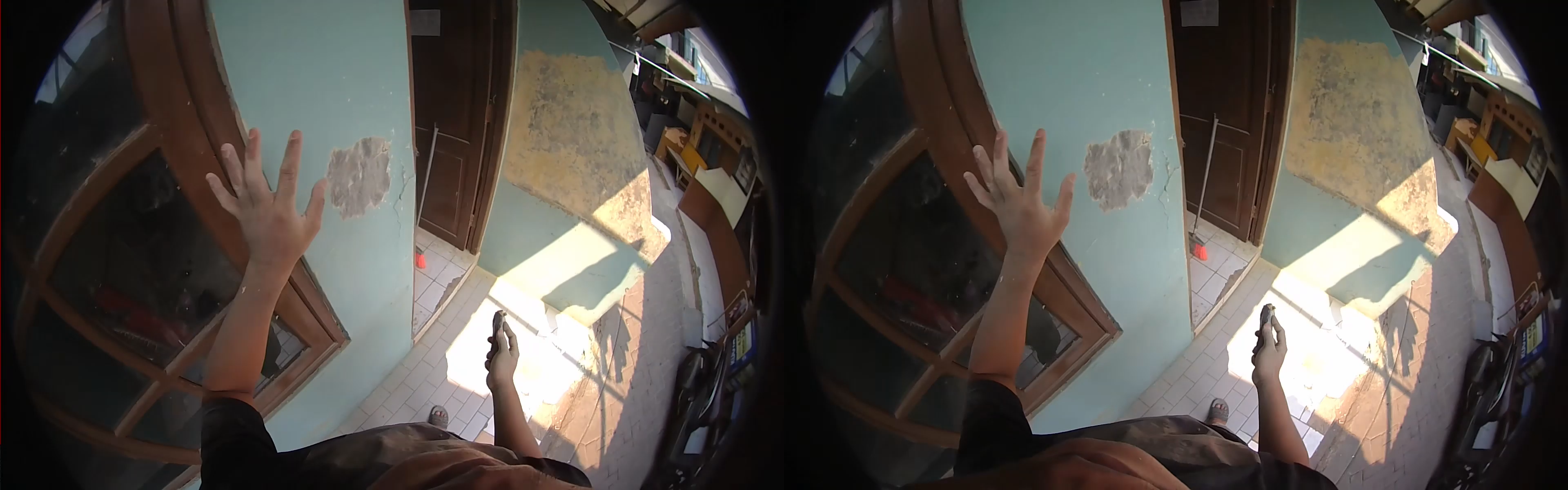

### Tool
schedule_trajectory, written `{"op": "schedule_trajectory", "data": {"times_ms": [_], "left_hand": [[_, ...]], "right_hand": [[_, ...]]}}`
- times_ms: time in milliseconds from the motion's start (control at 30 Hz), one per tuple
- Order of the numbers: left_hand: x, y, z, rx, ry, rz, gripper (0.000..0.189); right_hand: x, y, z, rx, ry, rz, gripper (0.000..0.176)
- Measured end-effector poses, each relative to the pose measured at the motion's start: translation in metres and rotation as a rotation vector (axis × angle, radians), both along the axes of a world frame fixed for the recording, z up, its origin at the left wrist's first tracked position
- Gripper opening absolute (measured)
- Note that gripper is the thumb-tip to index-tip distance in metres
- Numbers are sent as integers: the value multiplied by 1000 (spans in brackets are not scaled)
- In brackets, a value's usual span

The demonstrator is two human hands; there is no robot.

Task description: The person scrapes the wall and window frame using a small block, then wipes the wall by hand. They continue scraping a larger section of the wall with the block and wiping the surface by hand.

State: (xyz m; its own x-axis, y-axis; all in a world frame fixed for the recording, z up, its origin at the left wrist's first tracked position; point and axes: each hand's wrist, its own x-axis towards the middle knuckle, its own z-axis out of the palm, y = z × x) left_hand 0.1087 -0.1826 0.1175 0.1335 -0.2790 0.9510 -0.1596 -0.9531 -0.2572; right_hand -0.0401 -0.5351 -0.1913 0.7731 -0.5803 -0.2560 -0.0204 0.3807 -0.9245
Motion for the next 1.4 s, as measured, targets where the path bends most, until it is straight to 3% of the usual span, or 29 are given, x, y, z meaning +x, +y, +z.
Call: {"op": "schedule_trajectory", "data": {"times_ms": [167,233,333,400,467,533,567,667,733,867,933,1100,1233,1333,1400], "left_hand": [[17,-19,52,-134,-3,-92,85],[15,-32,53,-321,109,-157,80],[4,-49,29,-373,227,-223,74],[-4,-69,-7,-450,296,-330,69],[-1,-81,-69,-355,357,-288,63],[3,-103,-138,-400,580,-358,61],[5,-116,-171,-471,730,-415,61],[24,-134,-291,-727,1149,-474,61],[34,-148,-340,-1023,1459,-434,59],[77,-174,-379,-1056,1677,-409,58],[121,-199,-384,-1020,1702,-542,58],[243,-272,-446,-1074,1721,-709,57],[323,-334,-489,-1263,1775,-837,52],[369,-370,-519,-1634,1763,-780,10],[395,-377,-542,-1752,1719,-674,26]], "right_hand": [[23,-28,-10,81,-91,61,38],[29,-41,-15,98,-47,79,37],[29,-62,-20,138,20,101,39],[30,-79,-30,163,69,108,42],[30,-99,-47,158,96,103,42],[32,-116,-48,176,142,78,42],[35,-125,-55,209,144,41,49],[45,-148,-66,217,206,-25,40],[54,-161,-70,249,227,-64,41],[80,-183,-73,275,241,-166,42],[98,-196,-76,274,243,-210,43],[165,-235,-72,323,279,-254,43],[236,-268,-48,184,242,-273,45],[283,-293,-41,168,152,-284,45],[305,-301,-41,130,108,-295,46]]}}
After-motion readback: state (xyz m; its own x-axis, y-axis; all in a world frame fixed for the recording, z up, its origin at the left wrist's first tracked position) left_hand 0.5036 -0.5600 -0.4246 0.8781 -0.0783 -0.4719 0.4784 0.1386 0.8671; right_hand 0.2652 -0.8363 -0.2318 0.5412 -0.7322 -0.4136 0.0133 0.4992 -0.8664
